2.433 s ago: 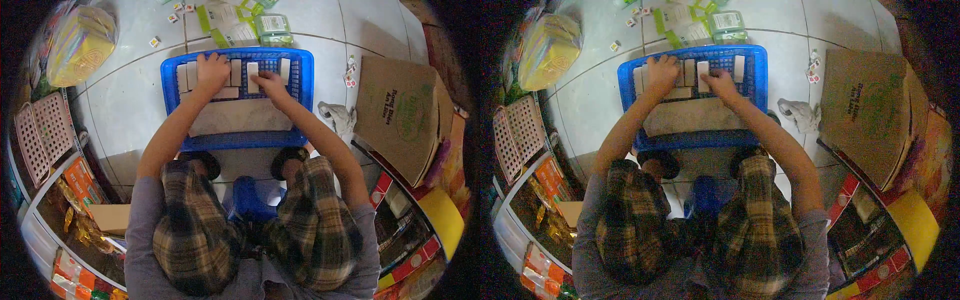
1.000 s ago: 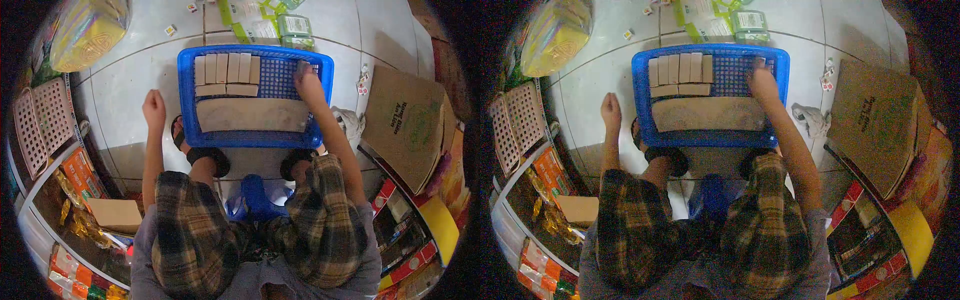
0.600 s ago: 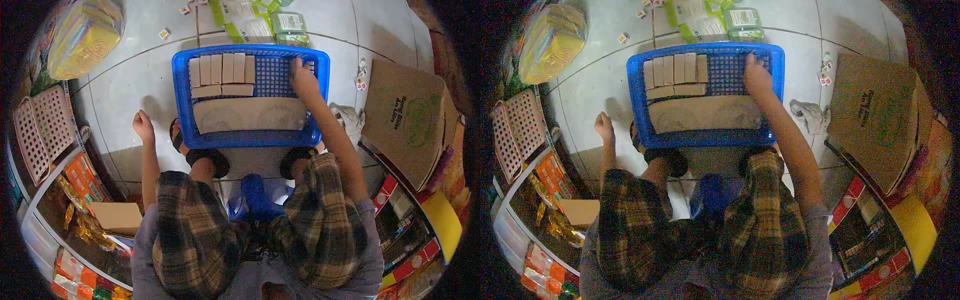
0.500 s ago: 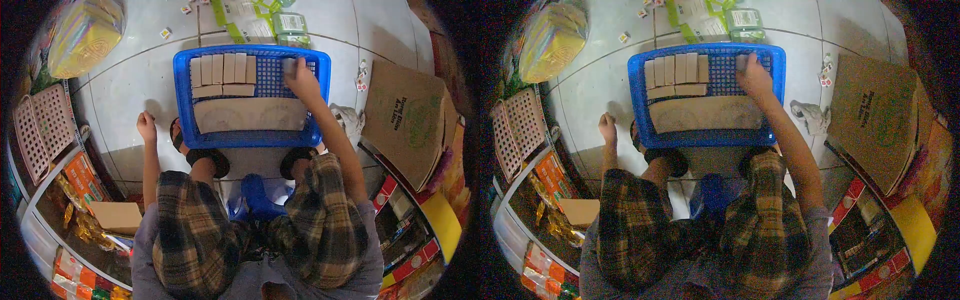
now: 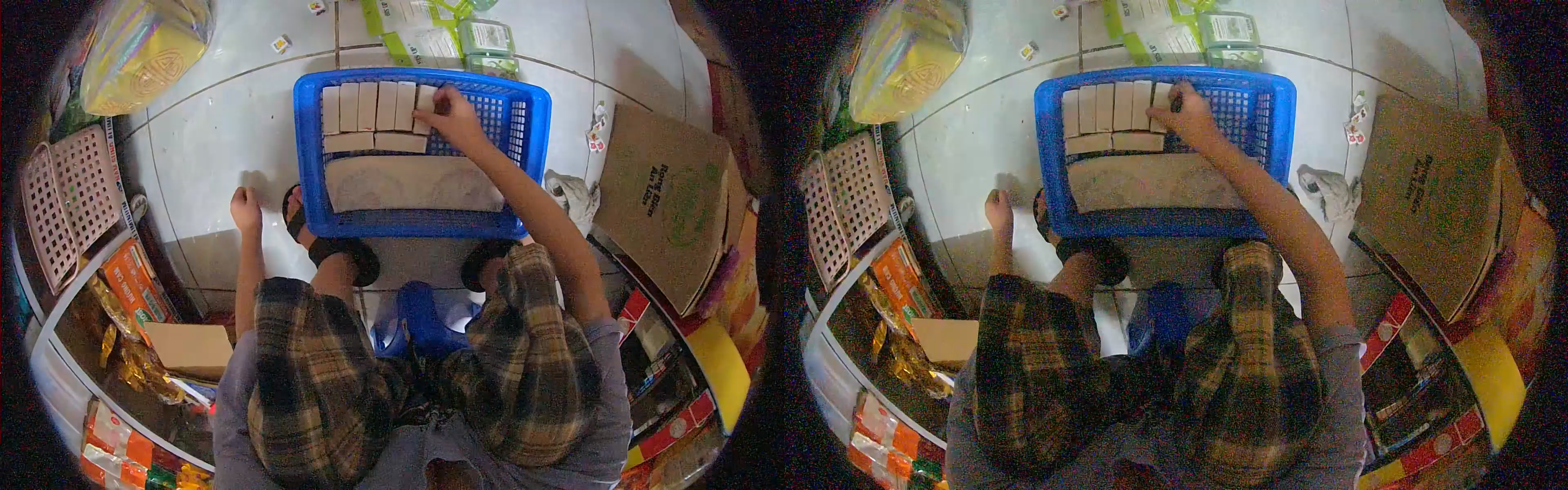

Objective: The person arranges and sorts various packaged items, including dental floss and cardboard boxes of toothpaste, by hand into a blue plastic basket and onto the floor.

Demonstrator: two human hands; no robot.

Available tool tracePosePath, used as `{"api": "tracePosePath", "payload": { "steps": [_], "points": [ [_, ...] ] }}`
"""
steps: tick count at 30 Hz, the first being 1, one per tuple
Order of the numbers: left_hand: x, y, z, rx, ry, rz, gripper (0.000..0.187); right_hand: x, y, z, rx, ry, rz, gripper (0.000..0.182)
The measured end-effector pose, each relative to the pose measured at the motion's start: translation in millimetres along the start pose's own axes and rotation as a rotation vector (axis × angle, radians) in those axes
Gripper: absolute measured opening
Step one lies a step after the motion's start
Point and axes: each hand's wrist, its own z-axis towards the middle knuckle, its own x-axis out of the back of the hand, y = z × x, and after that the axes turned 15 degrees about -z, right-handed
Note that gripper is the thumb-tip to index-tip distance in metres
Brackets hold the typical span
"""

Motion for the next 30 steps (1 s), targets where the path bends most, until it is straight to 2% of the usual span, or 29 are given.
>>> {"api": "tracePosePath", "payload": {
  "steps": [2, 4, 5, 7, 8, 10, 13, 15, 17, 18, 21, 22, 26, 28, 30],
  "points": [
    [-4.3, 21.9, -4.0, -0.043, 0.06, 0.13, 0.027, 3.3, 4.7, 1.4, 0.031, -0.044, 0.06, 0.041],
    [-3.4, 20.1, -3.2, -0.064, 0.066, 0.13, 0.027, 15.8, 17.6, 0.2, -0.102, -0.146, 0.171, 0.033],
    [-2.8, 19.0, -2.4, -0.089, 0.071, 0.13, 0.027, 22.8, 24.3, -2.4, -0.1, -0.148, 0.17, 0.033],
    [-1.6, 27.9, -3.6, -0.118, 0.072, 0.145, 0.027, 37.7, 35.3, -12.6, -0.052, -0.142, -0.233, 0.029],
    [-2.2, 34.0, -5.1, -0.148, 0.07, 0.16, 0.027, 39.9, 41.5, -16.9, -0.051, -0.145, -0.235, 0.029],
    [-6.7, 43.0, -5.8, -0.13, 0.097, 0.101, 0.025, 36.6, 52.4, -24.2, 0.126, -0.227, -0.448, 0.031],
    [-12.1, 49.3, -5.8, -0.115, 0.111, 0.036, 0.022, 25.5, 50.5, -35.5, 0.179, -0.149, -0.545, 0.036],
    [-12.5, 49.1, -1.1, -0.117, 0.095, 0.027, 0.021, 17.5, 52.0, -33.7, 0.183, -0.169, -0.49, 0.039],
    [-16.8, 44.8, 1.9, -0.195, 0.004, -0.077, 0.018, 6.9, 61.6, -32.5, 0.269, -0.145, -0.563, 0.035],
    [-19.1, 43.7, 3.3, -0.133, -0.038, -0.188, 0.017, 7.6, 59.7, -32.6, 0.273, -0.149, -0.563, 0.035],
    [-33.4, 45.4, 7.7, -0.104, -0.046, -0.21, 0.018, 11.0, 51.8, -30.6, 0.325, -0.148, -0.643, 0.028],
    [-37.9, 49.0, 9.2, -0.166, -0.058, -0.117, 0.02, 13.2, 49.2, -30.6, 0.349, -0.213, -0.686, 0.026],
    [-48.2, 69.4, 4.1, -0.149, -0.06, -0.108, 0.019, 11.0, 50.4, -26.2, 0.33, -0.36, -0.737, 0.023],
    [-50.5, 65.4, 8.3, -0.261, -0.062, -0.099, 0.019, 8.7, 53.5, -26.3, 0.358, -0.345, -0.769, 0.022],
    [-50.2, 62.0, 9.7, -0.249, -0.04, -0.14, 0.018, 3.8, 57.1, -28.5, 0.377, -0.332, -0.799, 0.022]
  ]
}}
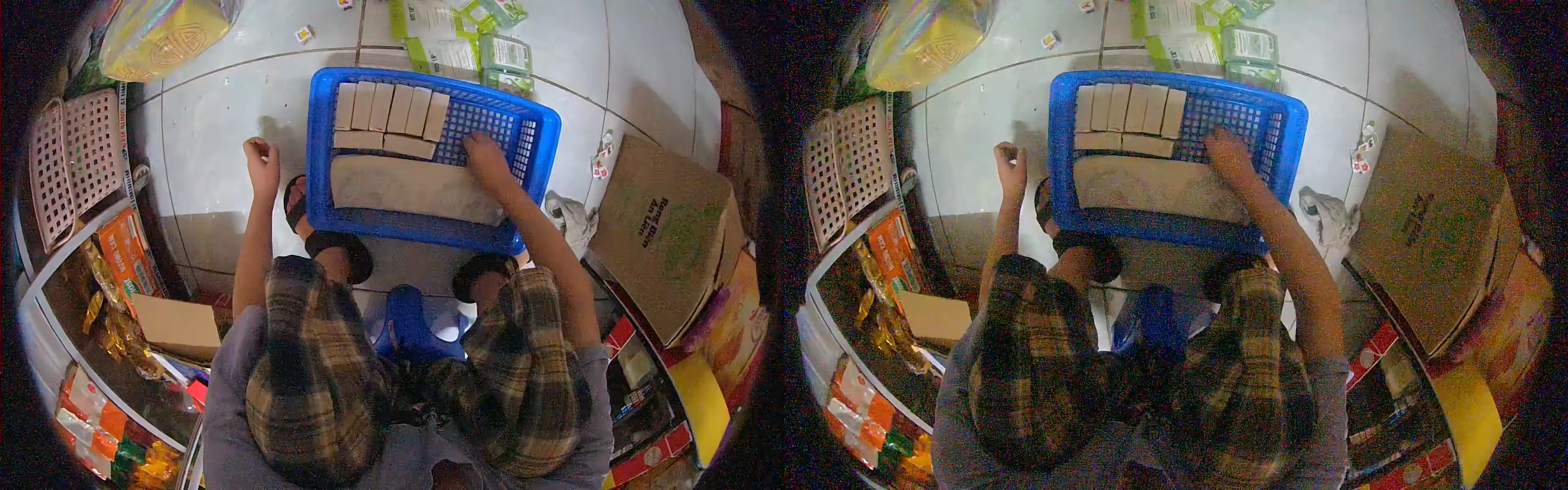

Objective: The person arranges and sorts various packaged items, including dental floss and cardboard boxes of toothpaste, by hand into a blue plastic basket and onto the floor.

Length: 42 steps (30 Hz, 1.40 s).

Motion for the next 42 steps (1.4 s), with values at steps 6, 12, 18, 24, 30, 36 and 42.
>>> {"api": "tracePosePath", "payload": {
  "steps": [6, 12, 18, 24, 30, 36, 42],
  "points": [
    [-6.6, 11.8, 2.8, 0.017, 0.062, -0.133, 0.013, 8.9, 1.8, 6.4, -0.1, 0.033, 0.134, 0.025],
    [-58.2, 95.7, 3.2, -0.389, -0.238, 0.038, 0.016, 8.5, -3.1, 5.9, -0.176, 0.056, 0.099, 0.023],
    [-118.2, 113.2, -17.2, -0.634, -0.818, 0.59, 0.056, 3.4, -5.0, 0.8, -0.232, 0.096, -0.13, 0.019],
    [-138.5, 88.3, -10.4, -0.729, -0.912, 0.685, 0.073, 19.0, -11.9, -4.2, -0.379, 0.033, 0.247, 0.027],
    [-143.5, 85.9, -8.9, -0.708, -0.904, 0.709, 0.076, 44.6, -13.6, -13.1, -0.195, 0.181, 0.444, 0.02],
    [-141.1, 93.2, -8.9, -0.645, -0.897, 0.724, 0.079, 60.1, -3.3, -28.5, -0.239, 0.494, 0.643, 0.017],
    [-136.3, 108.9, -8.9, -0.611, -0.87, 0.592, 0.078, 63.0, 70.7, -50.5, -0.682, 0.9, 1.122, 0.036]
  ]
}}
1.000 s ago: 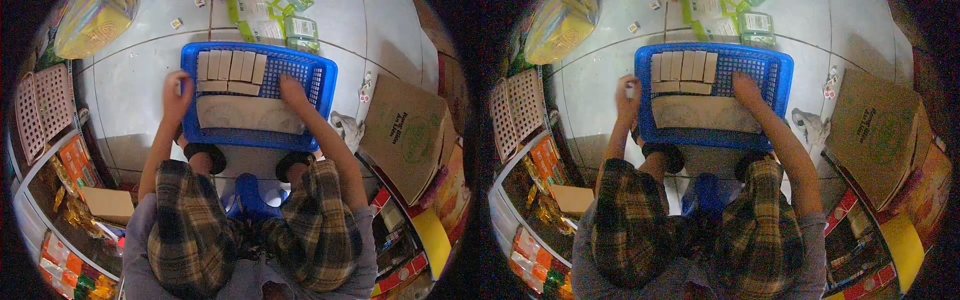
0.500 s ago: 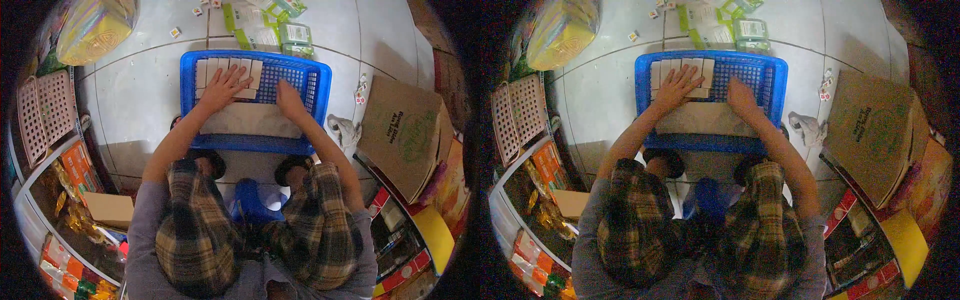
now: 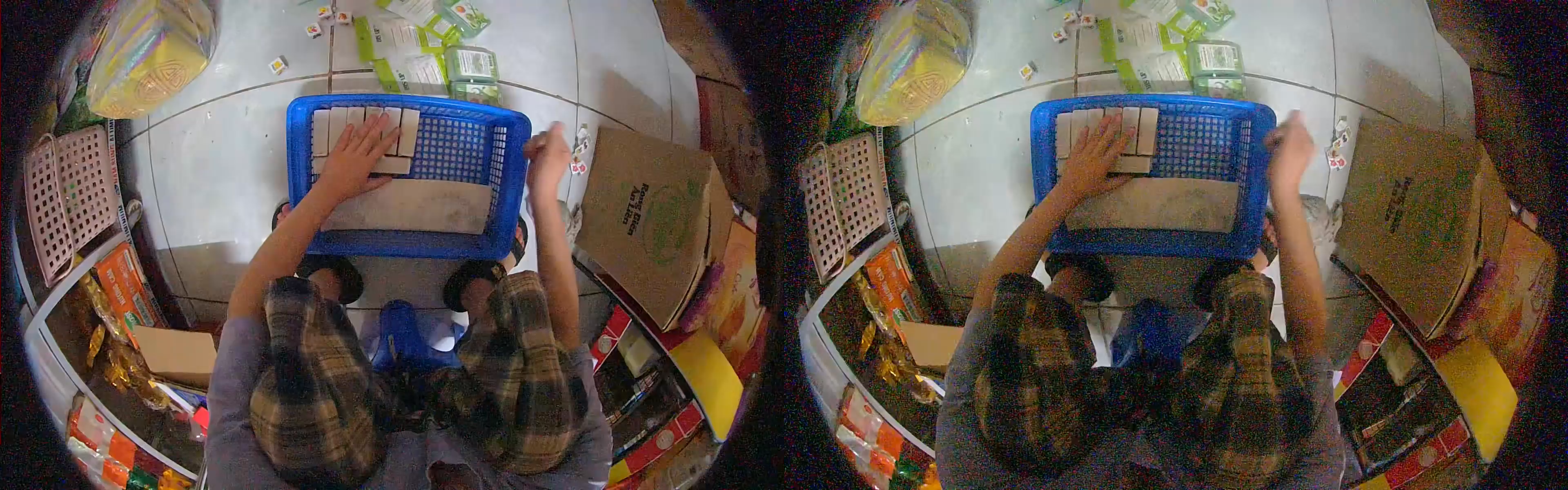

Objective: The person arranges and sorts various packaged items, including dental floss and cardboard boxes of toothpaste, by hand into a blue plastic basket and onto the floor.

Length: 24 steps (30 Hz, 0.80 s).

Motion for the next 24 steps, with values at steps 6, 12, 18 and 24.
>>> {"api": "tracePosePath", "payload": {
  "steps": [6, 12, 18, 24],
  "points": [
    [7.9, 17.2, -8.4, -0.001, 0.026, 0.034, 0.068, 2.7, 13.1, 48.2, -0.372, 0.166, 0.385, 0.034],
    [6.8, 24.1, -16.0, -0.019, 0.012, 0.008, 0.067, -65.3, -28.9, 84.9, 0.68, -0.387, -1.014, 0.05],
    [3.7, 28.5, -20.1, -0.054, 0.009, -0.048, 0.066, -83.5, -35.9, 96.8, 0.593, -0.655, -1.273, 0.053],
    [2.7, 31.5, -21.1, -0.046, 0.022, -0.121, 0.063, -72.5, -4.7, 112.8, 0.59, -0.501, -1.196, 0.067]
  ]
}}
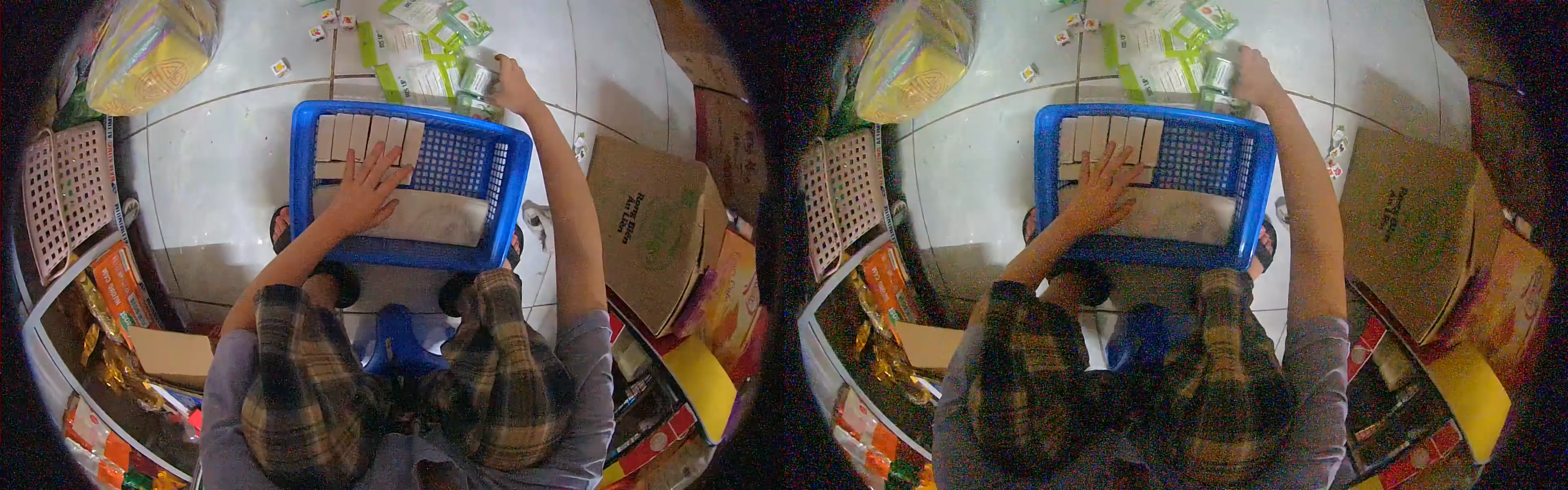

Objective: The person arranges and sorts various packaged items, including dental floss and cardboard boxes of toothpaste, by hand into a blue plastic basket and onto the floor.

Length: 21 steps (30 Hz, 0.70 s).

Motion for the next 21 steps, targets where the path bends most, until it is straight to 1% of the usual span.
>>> {"api": "tracePosePath", "payload": {
  "steps": [1, 2, 4, 5, 7, 8, 10, 11, 13, 14, 15, 16, 17, 18, 19, 20, 21],
  "points": [
    [-0.2, 1.1, -0.4, 0.011, 0.013, -0.019, 0.062, -1.3, 1.4, -1.2, -0.002, 0.044, 0.066, 0.065],
    [-0.8, 1.8, -0.9, 0.012, 0.012, -0.023, 0.062, -2.8, 3.0, -1.9, -0.002, 0.039, 0.064, 0.065],
    [-1.1, 1.7, -1.4, 0.023, 0.021, -0.057, 0.058, 11.5, -4.8, -6.4, -0.042, -0.06, -0.175, 0.058],
    [-0.4, 0.9, -1.6, 0.02, 0.017, -0.058, 0.058, 15.9, -8.9, -8.5, -0.046, -0.063, -0.173, 0.058],
    [1.2, -0.5, -2.6, 0.045, 0.089, -0.118, 0.052, 19.7, -13.3, -13.6, -0.071, -0.071, -0.129, 0.051],
    [2.1, -1.5, -3.0, 0.043, 0.086, -0.121, 0.052, 19.4, -12.5, -16.4, -0.074, -0.075, -0.129, 0.051],
    [4.1, -4.1, -4.4, 0.12, 0.132, -0.139, 0.047, 17.7, -10.8, -21.8, -0.111, 0.008, -0.04, 0.051],
    [5.1, -5.9, -4.9, 0.12, 0.13, -0.142, 0.047, 14.3, -8.7, -23.1, -0.113, 0.004, -0.041, 0.051],
    [4.9, -8.6, -4.8, 0.135, 0.233, -0.217, 0.043, 8.7, -3.8, -27.0, -0.189, 0.262, 0.271, 0.049],
    [4.0, -10.5, -4.2, 0.133, 0.232, -0.221, 0.043, 6.9, 0.2, -29.3, -0.203, 0.314, 0.358, 0.047],
    [3.4, -12.8, -3.5, 0.109, 0.304, -0.286, 0.041, 16.8, -2.1, -34.9, -0.206, 0.312, 0.356, 0.047],
    [3.8, -12.6, -3.3, 0.085, 0.375, -0.351, 0.038, 31.4, -8.8, -44.8, -0.217, 0.308, 0.513, 0.046],
    [3.5, -9.3, -4.2, 0.086, 0.374, -0.351, 0.038, 42.8, -17.5, -55.7, -0.227, 0.304, 0.671, 0.045],
    [5.9, -0.7, -3.8, 0.238, 0.408, -0.7, 0.038, 49.3, -27.4, -67.6, -0.15, 0.395, 0.681, 0.044],
    [9.1, 7.7, -2.0, 0.39, 0.435, -1.051, 0.038, 55.5, -41.0, -81.3, -0.104, 0.396, 0.713, 0.045],
    [16.1, 17.0, 3.4, 0.388, 0.437, -1.053, 0.038, 61.4, -55.2, -94.7, -0.056, 0.397, 0.742, 0.046],
    [25.1, 28.0, 9.5, 0.486, 0.377, -1.58, 0.039, 65.5, -67.8, -106.7, 0.079, 0.386, 0.699, 0.044]
  ]
}}
